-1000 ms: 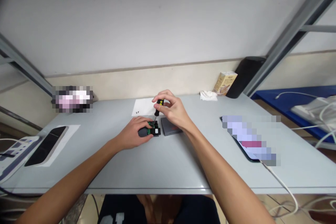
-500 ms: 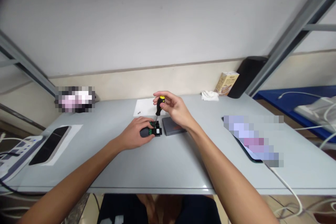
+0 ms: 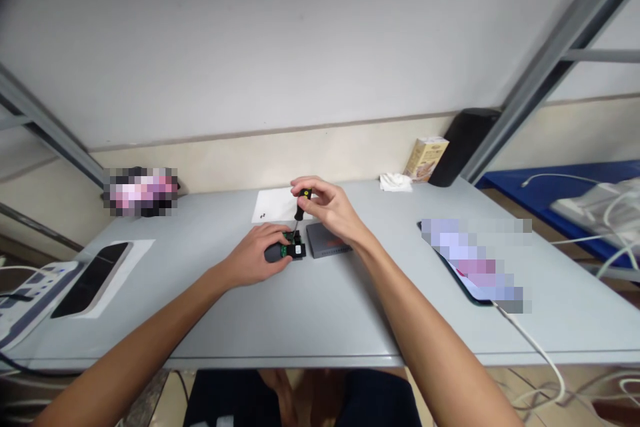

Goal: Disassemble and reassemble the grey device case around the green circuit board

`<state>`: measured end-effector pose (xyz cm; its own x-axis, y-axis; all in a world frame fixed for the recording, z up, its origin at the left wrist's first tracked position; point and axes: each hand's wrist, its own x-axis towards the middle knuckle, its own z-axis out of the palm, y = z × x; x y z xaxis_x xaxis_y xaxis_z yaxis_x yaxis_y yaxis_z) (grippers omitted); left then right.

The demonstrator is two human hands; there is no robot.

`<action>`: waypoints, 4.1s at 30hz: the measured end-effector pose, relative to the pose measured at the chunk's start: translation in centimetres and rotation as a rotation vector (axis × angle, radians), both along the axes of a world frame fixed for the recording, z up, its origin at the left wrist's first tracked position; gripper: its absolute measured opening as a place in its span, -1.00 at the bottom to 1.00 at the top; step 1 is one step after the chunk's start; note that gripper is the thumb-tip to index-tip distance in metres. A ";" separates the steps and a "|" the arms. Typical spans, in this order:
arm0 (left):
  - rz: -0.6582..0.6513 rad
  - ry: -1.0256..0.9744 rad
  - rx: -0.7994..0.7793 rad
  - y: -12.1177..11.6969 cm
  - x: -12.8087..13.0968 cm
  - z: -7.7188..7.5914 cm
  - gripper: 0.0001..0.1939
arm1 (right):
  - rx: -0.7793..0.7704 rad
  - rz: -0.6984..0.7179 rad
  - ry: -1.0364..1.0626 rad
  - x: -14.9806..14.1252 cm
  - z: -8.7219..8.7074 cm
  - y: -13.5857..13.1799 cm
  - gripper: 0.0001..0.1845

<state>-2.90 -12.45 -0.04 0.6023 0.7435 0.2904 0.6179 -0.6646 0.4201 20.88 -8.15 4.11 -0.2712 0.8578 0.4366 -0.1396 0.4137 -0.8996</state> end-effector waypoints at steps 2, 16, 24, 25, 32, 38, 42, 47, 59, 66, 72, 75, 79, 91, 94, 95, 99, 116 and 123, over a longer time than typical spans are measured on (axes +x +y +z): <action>0.001 0.000 0.004 0.0 0.0 -0.1 -0.88 | 0.024 -0.051 -0.002 -0.2 -0.1 0.0 -0.80; 0.000 -0.040 0.014 0.1 -0.2 -0.4 -0.87 | -0.043 0.027 0.017 -0.1 -0.2 0.1 -0.65; 0.006 -0.027 0.029 0.2 -0.2 -0.7 -0.86 | 0.013 -0.064 -0.015 -0.5 0.2 -0.3 -0.76; 0.004 -0.032 0.032 0.2 -0.2 -0.7 -0.86 | 0.006 -0.039 -0.011 -0.5 0.2 -0.4 -0.76; 0.002 -0.055 0.019 0.2 0.0 -0.3 -0.87 | 0.018 -0.015 -0.020 -0.9 0.4 -0.8 -0.78; 0.016 -0.049 0.000 0.1 0.0 -0.1 -0.85 | -0.060 0.038 0.040 -0.6 0.1 -0.2 -0.71; 0.021 -0.050 0.000 0.2 0.0 -0.2 -0.84 | -0.035 -0.014 0.024 -0.6 0.1 -0.3 -0.74; 0.027 -0.048 -0.005 0.1 0.0 -0.2 -0.84 | -0.073 0.029 0.040 -0.5 0.1 -0.2 -0.70; 0.034 -0.018 -0.007 0.1 -0.1 -0.2 -0.82 | -0.137 0.105 0.092 -0.3 -0.1 -0.1 -0.69; 0.023 0.001 0.014 0.1 -0.1 -0.1 -0.81 | -0.028 -0.053 0.055 -0.6 -0.3 0.0 -0.76; 0.026 0.000 0.028 0.1 -0.1 -0.1 -0.81 | -0.061 -0.003 0.026 -0.4 -0.3 0.0 -0.73; 0.024 -0.004 0.041 0.1 -0.1 -0.2 -0.82 | -0.043 -0.094 0.003 -0.4 -0.4 0.0 -0.74; 0.027 0.004 0.033 0.1 -0.1 -0.1 -0.82 | -0.061 0.022 0.046 -0.5 -0.2 -0.1 -0.66; 0.059 0.001 -0.033 0.1 -0.1 0.0 -0.75 | -0.010 -0.089 0.070 -2.0 -1.1 -0.4 -0.73; 0.061 -0.002 -0.039 0.1 -0.1 -0.1 -0.73 | 0.004 -0.107 0.063 -2.1 -1.0 -0.6 -0.73; 0.062 -0.003 -0.040 0.1 -0.1 -0.1 -0.73 | 0.006 -0.110 0.064 -2.2 -1.0 -0.7 -0.73; 0.060 -0.015 -0.046 0.2 -0.2 -0.2 -0.72 | 0.002 -0.112 0.066 -2.2 -1.0 -0.7 -0.74; 0.059 -0.011 -0.051 0.2 -0.3 -0.2 -0.63 | 0.000 -0.106 0.035 -2.3 -1.1 -0.9 -0.74; 0.056 -0.018 -0.056 0.2 -0.2 -0.1 -0.64 | -0.002 -0.117 0.038 -2.5 -1.0 -0.9 -0.73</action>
